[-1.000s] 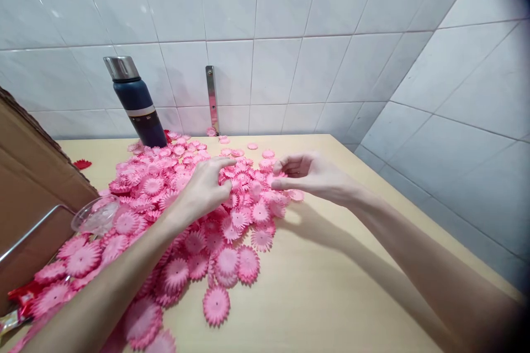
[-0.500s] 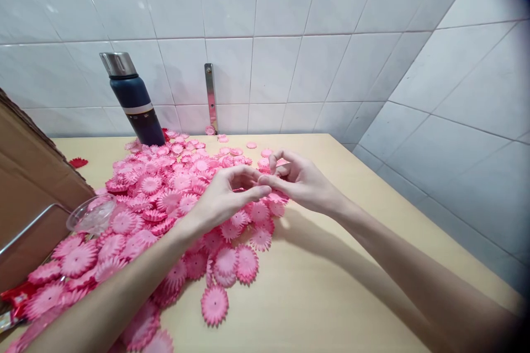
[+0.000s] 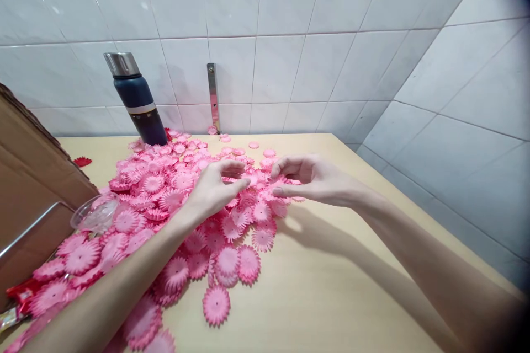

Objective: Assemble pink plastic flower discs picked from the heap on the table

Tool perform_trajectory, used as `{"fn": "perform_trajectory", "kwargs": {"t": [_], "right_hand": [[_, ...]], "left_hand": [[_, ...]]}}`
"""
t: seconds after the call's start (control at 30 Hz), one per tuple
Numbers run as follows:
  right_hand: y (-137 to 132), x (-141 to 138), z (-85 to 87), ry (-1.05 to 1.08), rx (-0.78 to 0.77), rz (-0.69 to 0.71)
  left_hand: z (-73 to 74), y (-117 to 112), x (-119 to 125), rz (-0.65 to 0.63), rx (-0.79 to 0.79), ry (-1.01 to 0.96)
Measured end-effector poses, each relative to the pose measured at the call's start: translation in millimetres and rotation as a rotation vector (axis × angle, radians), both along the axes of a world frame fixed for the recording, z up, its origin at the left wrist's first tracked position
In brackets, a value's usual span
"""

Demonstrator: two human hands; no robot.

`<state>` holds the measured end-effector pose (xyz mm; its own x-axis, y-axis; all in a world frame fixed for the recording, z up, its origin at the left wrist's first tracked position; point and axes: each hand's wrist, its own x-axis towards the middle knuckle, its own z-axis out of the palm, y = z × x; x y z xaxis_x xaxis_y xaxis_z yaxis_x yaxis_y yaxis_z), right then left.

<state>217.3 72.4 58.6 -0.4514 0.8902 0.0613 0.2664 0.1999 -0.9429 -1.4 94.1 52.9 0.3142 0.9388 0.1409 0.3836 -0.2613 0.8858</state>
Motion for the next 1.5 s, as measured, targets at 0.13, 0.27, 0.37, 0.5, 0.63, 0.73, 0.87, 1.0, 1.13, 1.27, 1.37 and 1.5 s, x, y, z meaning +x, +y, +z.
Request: {"fn": "perform_trajectory", "kwargs": {"t": [0.13, 0.27, 0.37, 0.5, 0.63, 0.73, 0.87, 1.0, 1.13, 1.27, 1.37, 1.5], "right_hand": [[2.9, 0.5, -5.7, 0.015, 0.046, -0.015], [1.4, -5.3, -10.3, 0.108, 0.056, -0.001], [-2.7, -12.1, -10.3, 0.157, 0.097, -0.032], [-4.7, -17.4, -10.7, 0.147, 0.107, -0.056], [-2.1, -14.4, -10.5, 0.102, 0.099, -0.060], [-2.6, -8.3, -4.4, 0.128, 0.035, -0.033], [-6.0, 0.5, 8.8, 0.016, -0.047, 0.077], [-4.6, 4.7, 10.2, -0.073, -0.038, 0.100], [-1.7, 1.1, 0.8, 0.016, 0.005, 0.042], [-4.9, -9.3, -3.3, 0.123, 0.075, 0.036], [-8.3, -16.5, -3.9, 0.129, 0.136, -0.006], [-8.7, -21.0, -6.2, 0.133, 0.141, -0.062]], "left_hand": [[-1.6, -5.9, 6.7, -0.116, 0.056, -0.064], [-3.3, -12.6, 11.4, -0.221, -0.018, -0.149], [-4.6, -15.7, 12.7, -0.281, -0.066, -0.204], [-5.1, -18.0, 13.4, -0.306, -0.090, -0.219], [-2.5, -17.6, 11.9, -0.252, -0.034, -0.154], [0.4, -12.0, 6.9, -0.164, 0.043, -0.079], [3.4, 0.1, -3.4, 0.002, 0.119, 0.001], [4.9, 1.7, -5.7, -0.001, 0.150, 0.128], [6.3, -8.7, 2.5, -0.195, 0.129, -0.012], [6.2, -16.8, 9.7, -0.331, 0.048, -0.156], [5.6, -18.8, 10.9, -0.343, 0.016, -0.183], [6.9, -20.8, 10.4, -0.365, 0.022, -0.171]]}}
